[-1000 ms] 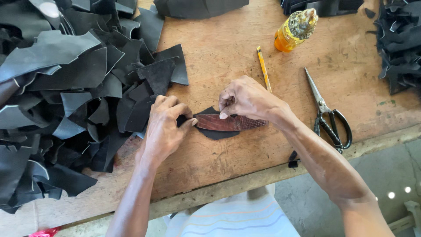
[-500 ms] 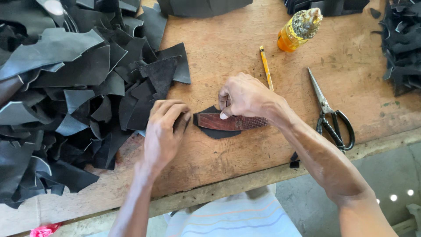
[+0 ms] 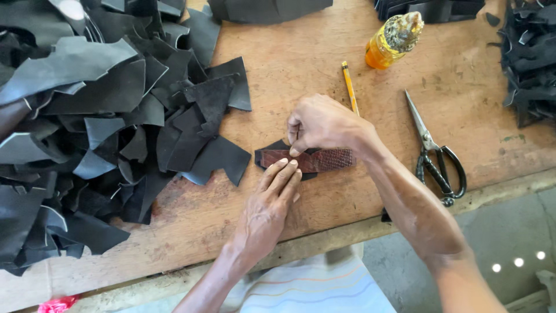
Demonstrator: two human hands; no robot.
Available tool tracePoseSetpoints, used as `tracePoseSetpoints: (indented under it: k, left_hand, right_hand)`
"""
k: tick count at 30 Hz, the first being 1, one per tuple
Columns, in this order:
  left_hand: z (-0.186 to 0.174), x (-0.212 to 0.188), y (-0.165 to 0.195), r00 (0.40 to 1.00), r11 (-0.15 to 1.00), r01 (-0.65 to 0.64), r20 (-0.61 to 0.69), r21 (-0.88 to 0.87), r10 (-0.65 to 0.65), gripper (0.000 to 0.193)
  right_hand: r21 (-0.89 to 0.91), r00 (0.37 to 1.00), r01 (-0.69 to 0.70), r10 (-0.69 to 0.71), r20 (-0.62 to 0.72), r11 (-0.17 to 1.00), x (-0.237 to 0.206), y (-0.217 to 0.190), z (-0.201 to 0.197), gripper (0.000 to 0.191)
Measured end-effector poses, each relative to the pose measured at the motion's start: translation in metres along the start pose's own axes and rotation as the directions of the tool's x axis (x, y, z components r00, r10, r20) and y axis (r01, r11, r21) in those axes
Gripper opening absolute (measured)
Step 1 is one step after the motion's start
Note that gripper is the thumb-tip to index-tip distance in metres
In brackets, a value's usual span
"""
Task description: The person uses shears to cut black leather pieces on a wooden table. They place a patterned template on a leather piece, trace its outline with a pencil, and then cut along the marked line. Cut pieces are stacked on the table.
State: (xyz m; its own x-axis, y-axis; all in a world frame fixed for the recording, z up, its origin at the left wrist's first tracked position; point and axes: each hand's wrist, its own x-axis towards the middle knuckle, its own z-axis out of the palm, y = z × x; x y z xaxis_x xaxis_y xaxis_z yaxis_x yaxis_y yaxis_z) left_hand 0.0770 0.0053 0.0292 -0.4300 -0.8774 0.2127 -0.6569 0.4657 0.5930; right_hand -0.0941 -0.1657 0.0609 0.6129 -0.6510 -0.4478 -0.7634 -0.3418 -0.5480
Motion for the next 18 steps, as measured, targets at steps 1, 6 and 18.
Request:
tracePoseSetpoints:
  k: [1, 6, 18]
  left_hand:
    - [0.002, 0.0, 0.001, 1.0, 1.0, 0.001, 0.007, 0.013, -0.001, 0.048]
    - [0.006, -0.002, 0.003, 1.0, 1.0, 0.026, -0.007, 0.009, -0.026, 0.046]
    - [0.01, -0.002, 0.012, 0.999, 0.994, 0.036, 0.036, 0.099, -0.039, 0.05]
  right_hand:
    - [0.033, 0.991, 0.107, -0.104, -0.09, 0.994, -0.003, 0.004, 0.001, 0.02]
    - [0.135, 0.846, 0.263, -0.161, -0.508, 0.955, -0.048, 0.016, 0.017, 0.018]
    - [0.178, 0.715, -0.039, 0.152, -0.682, 0.983, -0.114, 0.008, 0.084, 0.05]
